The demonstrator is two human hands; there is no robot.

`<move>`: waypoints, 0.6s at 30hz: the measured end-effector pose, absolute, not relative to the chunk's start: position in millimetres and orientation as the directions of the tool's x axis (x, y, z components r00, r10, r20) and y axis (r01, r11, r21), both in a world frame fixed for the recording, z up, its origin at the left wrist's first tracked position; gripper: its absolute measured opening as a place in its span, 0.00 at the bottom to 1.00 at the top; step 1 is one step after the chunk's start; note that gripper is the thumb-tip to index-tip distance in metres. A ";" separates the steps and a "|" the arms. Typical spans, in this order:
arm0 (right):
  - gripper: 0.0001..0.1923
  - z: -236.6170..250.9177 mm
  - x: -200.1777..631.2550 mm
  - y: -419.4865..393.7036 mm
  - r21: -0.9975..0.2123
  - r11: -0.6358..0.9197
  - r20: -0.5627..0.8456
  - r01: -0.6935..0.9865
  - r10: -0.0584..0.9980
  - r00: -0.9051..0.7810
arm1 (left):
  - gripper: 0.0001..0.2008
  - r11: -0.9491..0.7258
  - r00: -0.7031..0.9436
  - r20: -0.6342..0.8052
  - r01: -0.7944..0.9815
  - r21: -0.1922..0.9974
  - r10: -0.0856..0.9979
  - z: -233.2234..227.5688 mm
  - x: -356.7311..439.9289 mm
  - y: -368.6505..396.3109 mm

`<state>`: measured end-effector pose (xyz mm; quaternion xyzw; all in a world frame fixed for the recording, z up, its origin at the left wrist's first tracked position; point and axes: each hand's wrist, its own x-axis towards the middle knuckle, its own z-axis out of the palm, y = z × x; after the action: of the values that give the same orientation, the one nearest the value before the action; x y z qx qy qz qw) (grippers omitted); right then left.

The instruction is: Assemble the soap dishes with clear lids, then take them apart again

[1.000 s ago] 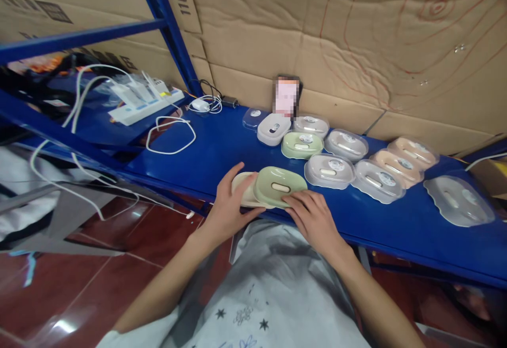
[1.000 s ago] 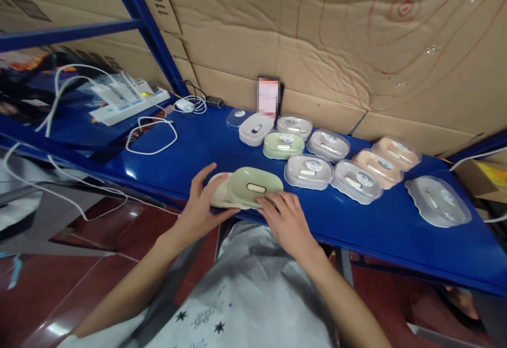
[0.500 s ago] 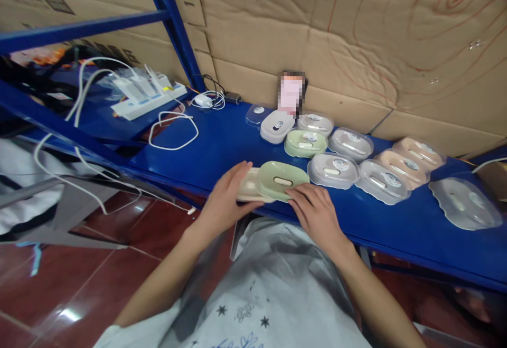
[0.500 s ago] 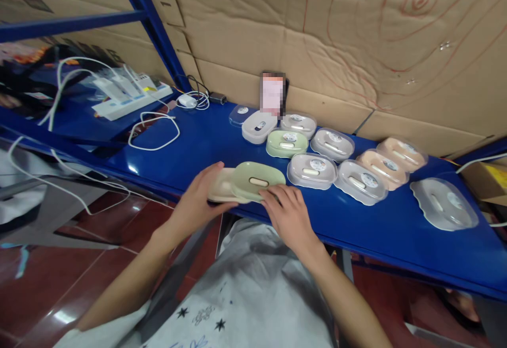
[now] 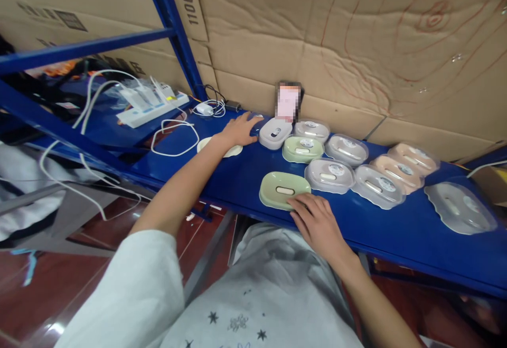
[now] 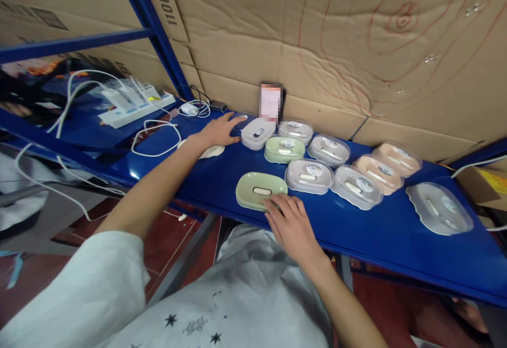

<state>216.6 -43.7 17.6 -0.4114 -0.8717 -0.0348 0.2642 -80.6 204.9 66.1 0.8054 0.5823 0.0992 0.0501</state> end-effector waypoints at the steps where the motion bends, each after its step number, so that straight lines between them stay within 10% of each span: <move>1: 0.17 17.1 219.0 -45.1 -0.167 0.662 0.483 0.731 0.701 -0.525 | 0.33 -0.316 0.307 0.074 0.928 0.198 0.949 67.2 -75.2 216.2; 11: 0.28 12.0 232.7 -49.3 -0.280 0.661 0.479 0.696 0.725 -0.495 | 0.19 -0.218 0.146 0.266 0.940 0.264 0.953 74.2 -104.6 173.1; 18: 0.48 22.1 235.0 -39.1 -0.295 0.678 0.564 0.673 0.692 -0.450 | 0.12 -0.726 0.392 0.622 0.488 0.484 0.678 64.7 -84.4 24.8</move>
<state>235.0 -39.1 22.1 -0.4007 -0.8515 0.0140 0.3379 -84.4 24.8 64.7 0.8267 0.3526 0.4240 0.1117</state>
